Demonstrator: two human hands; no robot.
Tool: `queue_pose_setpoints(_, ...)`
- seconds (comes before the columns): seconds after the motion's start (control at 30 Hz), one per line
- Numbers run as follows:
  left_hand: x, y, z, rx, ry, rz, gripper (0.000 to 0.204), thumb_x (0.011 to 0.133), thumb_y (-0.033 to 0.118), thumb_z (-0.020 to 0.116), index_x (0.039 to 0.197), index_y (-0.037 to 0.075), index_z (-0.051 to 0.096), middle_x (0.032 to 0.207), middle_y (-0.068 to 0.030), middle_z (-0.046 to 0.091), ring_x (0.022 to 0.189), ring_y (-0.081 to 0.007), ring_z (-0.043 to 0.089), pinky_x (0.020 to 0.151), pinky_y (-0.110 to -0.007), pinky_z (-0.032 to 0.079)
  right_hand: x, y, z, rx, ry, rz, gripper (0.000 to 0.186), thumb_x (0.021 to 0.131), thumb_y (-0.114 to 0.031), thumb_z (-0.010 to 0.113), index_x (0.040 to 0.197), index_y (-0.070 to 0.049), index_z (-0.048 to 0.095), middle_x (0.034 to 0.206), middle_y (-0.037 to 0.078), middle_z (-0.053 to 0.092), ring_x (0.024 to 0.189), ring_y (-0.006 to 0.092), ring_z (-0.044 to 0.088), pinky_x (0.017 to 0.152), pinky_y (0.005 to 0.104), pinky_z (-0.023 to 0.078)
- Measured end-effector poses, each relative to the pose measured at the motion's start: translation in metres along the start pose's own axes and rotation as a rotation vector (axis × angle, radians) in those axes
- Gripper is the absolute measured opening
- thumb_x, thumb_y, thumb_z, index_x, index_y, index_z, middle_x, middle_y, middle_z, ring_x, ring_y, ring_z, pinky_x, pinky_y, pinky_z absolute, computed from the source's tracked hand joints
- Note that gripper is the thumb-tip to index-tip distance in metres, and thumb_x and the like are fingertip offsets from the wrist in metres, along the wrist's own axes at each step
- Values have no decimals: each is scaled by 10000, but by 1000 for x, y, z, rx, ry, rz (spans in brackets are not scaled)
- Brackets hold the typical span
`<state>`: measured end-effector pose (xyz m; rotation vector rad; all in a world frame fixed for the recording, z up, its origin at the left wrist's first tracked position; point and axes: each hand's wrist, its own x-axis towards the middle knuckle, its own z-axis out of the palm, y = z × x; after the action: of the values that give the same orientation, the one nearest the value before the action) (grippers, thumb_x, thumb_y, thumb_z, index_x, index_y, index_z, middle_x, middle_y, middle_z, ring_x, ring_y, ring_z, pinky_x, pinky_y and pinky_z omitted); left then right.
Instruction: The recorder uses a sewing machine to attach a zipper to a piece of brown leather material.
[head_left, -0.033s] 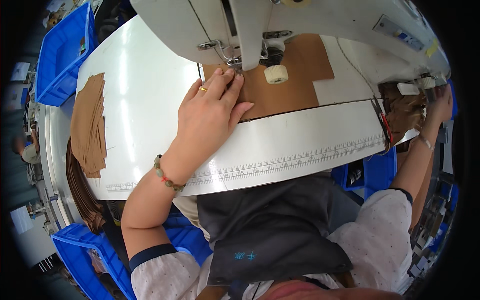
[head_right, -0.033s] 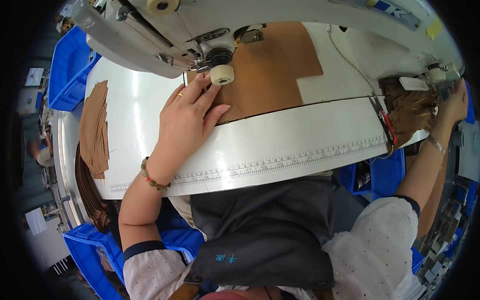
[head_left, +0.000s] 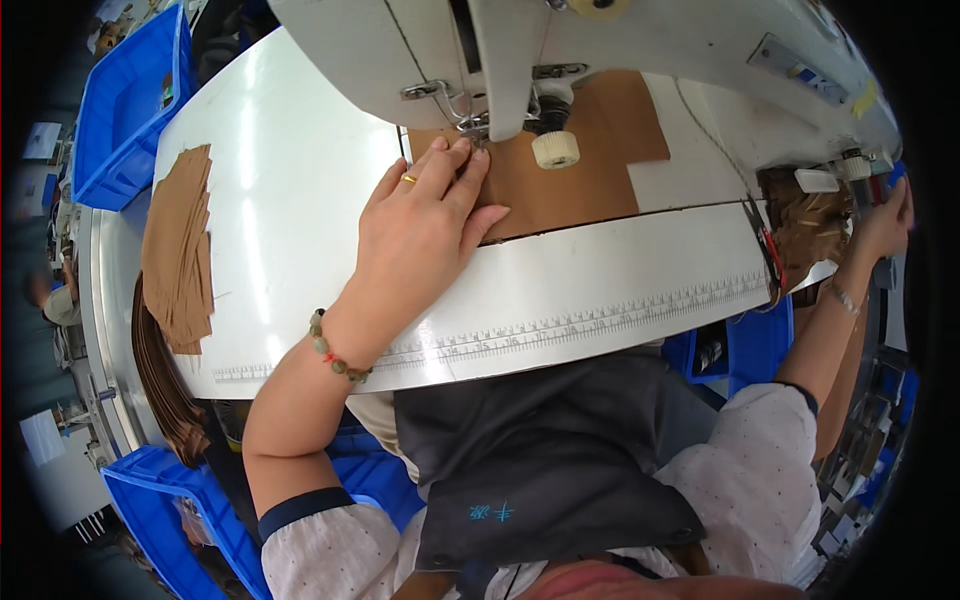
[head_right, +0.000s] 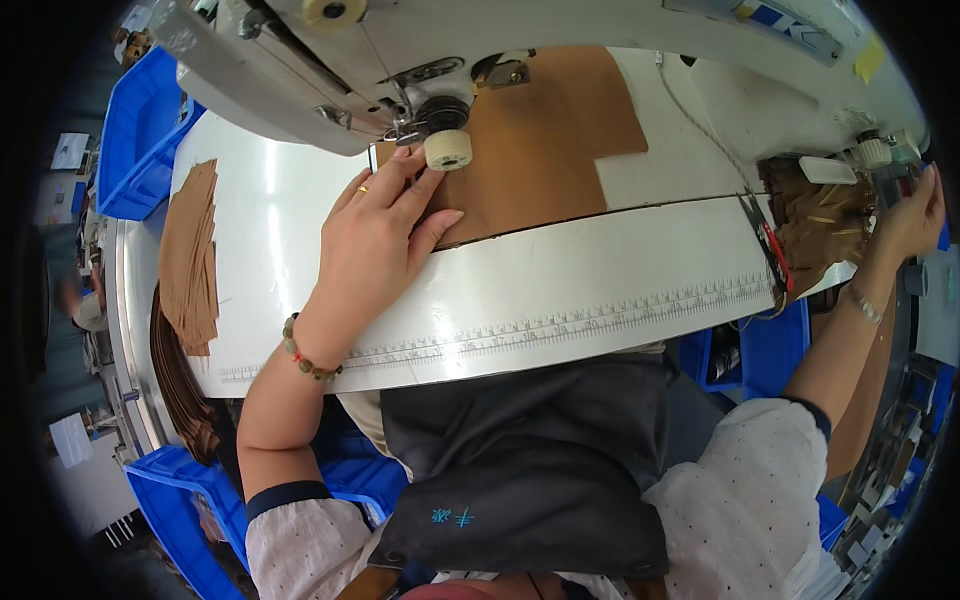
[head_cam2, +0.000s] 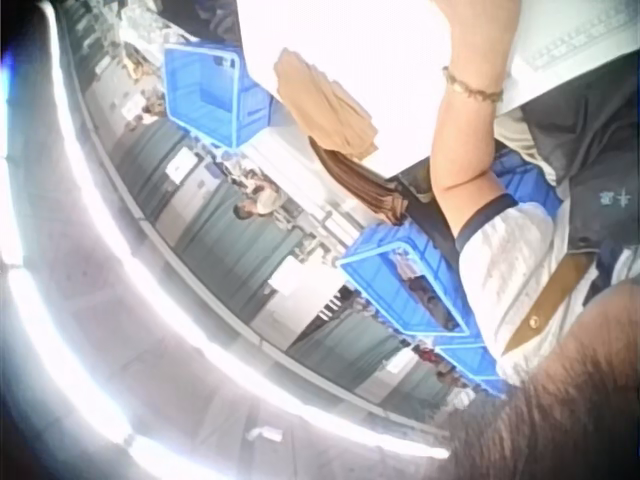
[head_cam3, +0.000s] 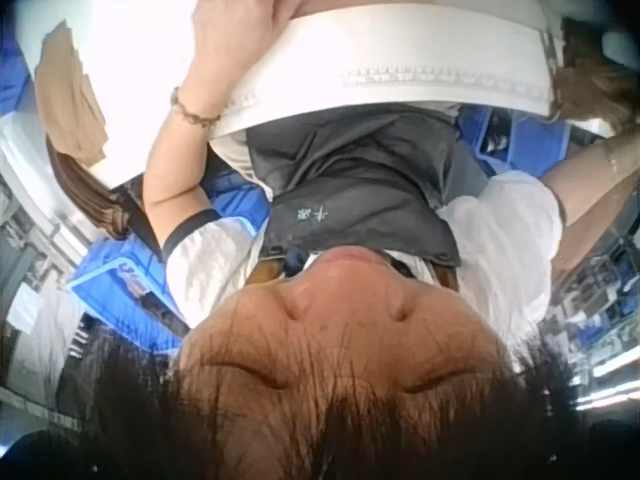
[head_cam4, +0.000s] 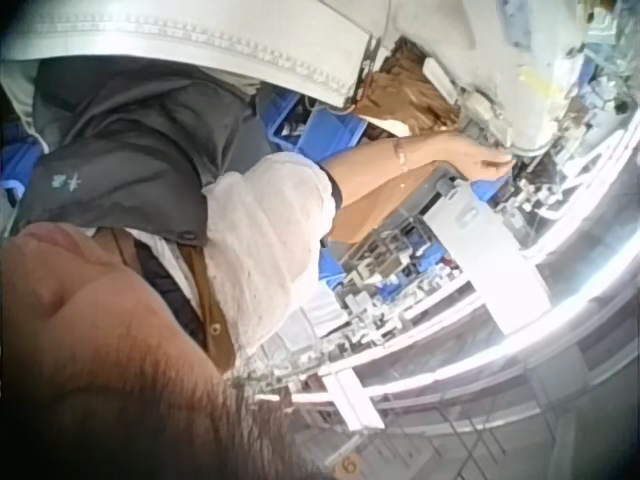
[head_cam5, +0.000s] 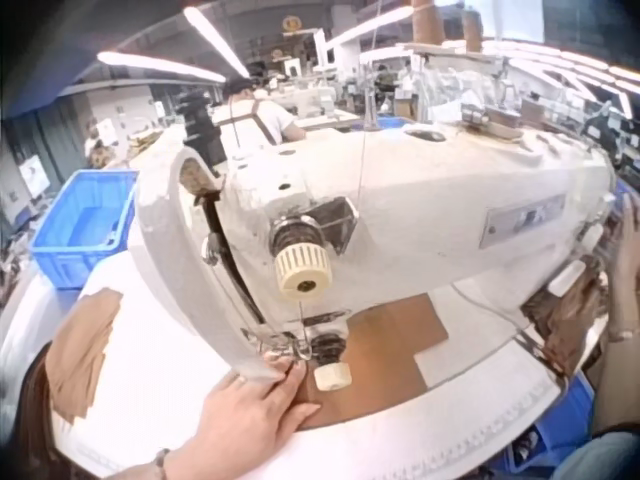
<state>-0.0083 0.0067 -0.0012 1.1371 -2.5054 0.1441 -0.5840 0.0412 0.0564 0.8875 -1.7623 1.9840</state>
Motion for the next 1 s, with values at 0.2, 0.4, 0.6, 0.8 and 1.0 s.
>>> queue_pose_setpoints(0.2, -3, -3, 1, -15, 32, 16, 460, 930, 361, 742, 1265, 46, 728, 1282, -104, 690, 1286, -284, 631, 1032, -451, 521, -151, -119, 41, -152, -1136, -1195, 390, 772, -32, 771, 1157, -65, 725, 1191, 108, 729, 1123, 341, 687, 934, 432, 576)
queue_pose_setpoints(0.4, -8, 7, -13, -187, 126, 247, 327, 852, 267, 817, 1119, 85, 769, 1167, -50, 738, 1138, -253, 693, 920, -384, 553, -192, -89, 109, -189, -1241, -1226, 328, 832, -56, 717, 1159, -87, 713, 1214, 81, 715, 1139, 278, 673, 931, 391, 560)
queue_pose_setpoints(0.6, -29, 29, -21, -265, 181, 526, 294, 785, 259, 857, 997, 88, 747, 1025, -15, 723, 966, -179, 697, 785, -304, 553, -183, -189, 88, 29, -1525, -1058, 63, 849, -126, 695, 873, -74, 668, 800, 55, 642, 775, 293, 659, 681, 421, 528)
queue_pose_setpoints(0.8, -25, 28, -21, -302, -242, 254, 484, 835, 498, 760, 1032, 56, 739, 937, -44, 713, 923, -228, 694, 770, -348, 537, -237, -235, 71, 219, -1608, -1023, 185, 852, -198, 741, 782, -96, 604, 724, 54, 588, 683, 252, 636, 574, 406, 490)
queue_pose_setpoints(1.0, -34, 36, -34, -289, -386, 140, 377, 863, 458, 734, 933, 87, 749, 851, -78, 677, 829, -266, 685, 722, -403, 540, -268, -216, 75, 402, -1776, -760, 294, 925, -372, 711, 831, -100, 651, 756, 38, 612, 707, 244, 652, 592, 408, 506)
